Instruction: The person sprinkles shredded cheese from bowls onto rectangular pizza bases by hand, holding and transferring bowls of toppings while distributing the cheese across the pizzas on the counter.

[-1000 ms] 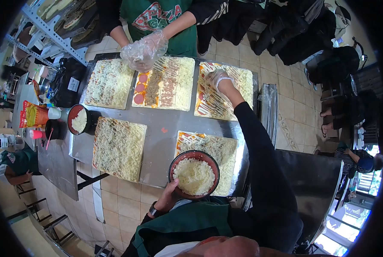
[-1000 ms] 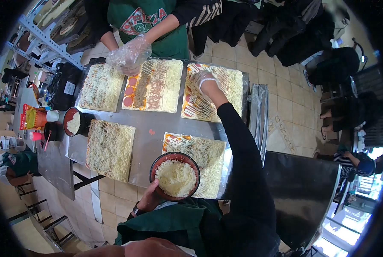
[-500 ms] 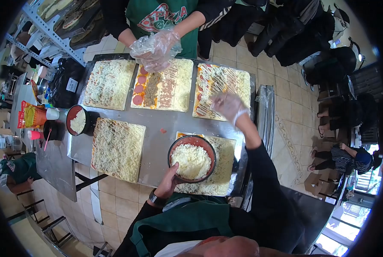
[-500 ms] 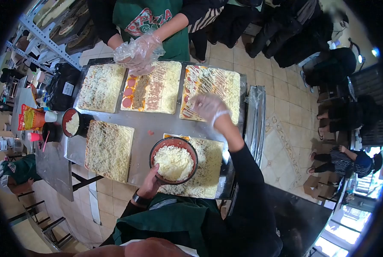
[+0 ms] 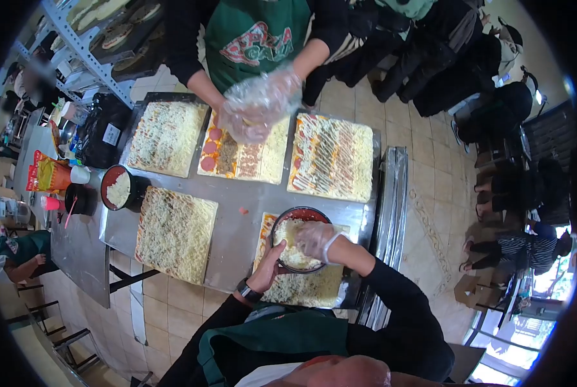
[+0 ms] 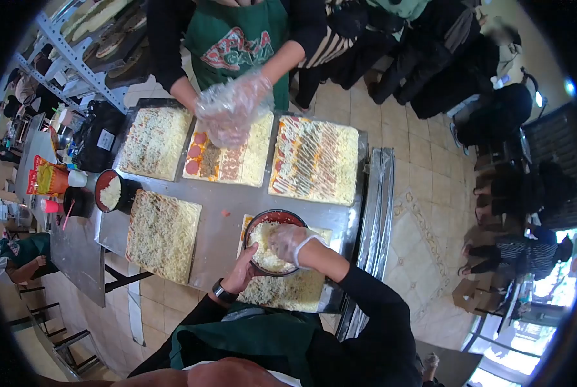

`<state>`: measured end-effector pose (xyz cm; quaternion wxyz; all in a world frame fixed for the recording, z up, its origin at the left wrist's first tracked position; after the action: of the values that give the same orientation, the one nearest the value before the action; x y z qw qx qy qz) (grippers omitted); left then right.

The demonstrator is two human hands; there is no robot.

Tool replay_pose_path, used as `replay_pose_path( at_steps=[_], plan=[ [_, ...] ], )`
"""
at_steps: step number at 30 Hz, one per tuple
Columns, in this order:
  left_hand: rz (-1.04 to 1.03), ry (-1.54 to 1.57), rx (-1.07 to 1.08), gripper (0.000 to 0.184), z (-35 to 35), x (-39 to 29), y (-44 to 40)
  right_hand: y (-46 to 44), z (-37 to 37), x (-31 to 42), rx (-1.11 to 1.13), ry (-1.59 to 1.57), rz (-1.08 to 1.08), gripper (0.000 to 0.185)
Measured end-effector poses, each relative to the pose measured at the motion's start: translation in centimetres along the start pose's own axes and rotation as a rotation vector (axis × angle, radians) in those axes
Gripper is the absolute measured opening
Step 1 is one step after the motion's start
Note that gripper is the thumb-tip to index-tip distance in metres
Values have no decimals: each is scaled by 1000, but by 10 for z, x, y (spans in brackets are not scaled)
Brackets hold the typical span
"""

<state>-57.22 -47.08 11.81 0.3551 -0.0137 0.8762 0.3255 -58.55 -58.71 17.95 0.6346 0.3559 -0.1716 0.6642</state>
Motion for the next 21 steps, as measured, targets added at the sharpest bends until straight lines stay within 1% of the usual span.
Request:
replay_pose_path(
  at_steps=[1, 2, 4, 5, 6, 7, 8, 9, 10, 12, 15, 18, 19, 21],
  plan=[
    [-6, -5, 10, 60, 0, -1, -5, -2, 11, -1, -9, -4, 18, 24],
    [-6, -8, 20, 67, 0, -1, -9, -4, 21, -7, -52, -154, 14, 22],
    [2, 0, 21, 63, 0, -3, -17, -7, 38, -24, -133, -468, -9, 17],
    [7, 12, 29, 62, 0, -3, -20, -9, 48, -34, -140, -714, -87, 17],
    [15, 25, 37, 60, 1, -3, -24, -9, 62, -37, -169, -864, -189, 17],
    [12, 23, 27, 58, 3, 0, -26, -12, 77, -43, -220, -857, -159, 18],
    [7, 27, 25, 58, 2, -2, -23, -15, 88, -49, -279, -1011, -108, 19],
    [1, 31, 24, 59, -1, -7, -18, -19, 99, -61, -344, -997, -107, 21],
    [-8, 33, 24, 60, -2, -9, -14, -23, 111, -69, -384, -762, -172, 21],
    [16, 43, -2, 58, 3, -3, -7, -43, 101, -102, -336, -801, -211, 19],
    [55, 59, -7, 55, 0, -7, 10, -74, 84, -130, -258, -383, -241, 19],
    [77, 81, -37, 53, 3, -4, 19, -89, 70, -144, -257, -23, -104, 19],
    [86, 90, -41, 52, 4, -4, 20, -90, 68, -149, -299, -78, -89, 18],
    [88, 101, -47, 51, 5, -4, 23, -96, 79, -163, -219, 73, -284, 18]
  ],
)
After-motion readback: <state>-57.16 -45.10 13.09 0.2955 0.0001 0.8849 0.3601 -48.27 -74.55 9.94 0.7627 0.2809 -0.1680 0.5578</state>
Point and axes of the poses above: each hand's wrist, its own y-axis away from the middle knuckle, its own z-axis out of the back of the hand, x = y × z, the point moved 7 cm from there along -y, towards the middle knuckle, and after that the axes turned 9 degrees about -y, right-handed, at the moved point
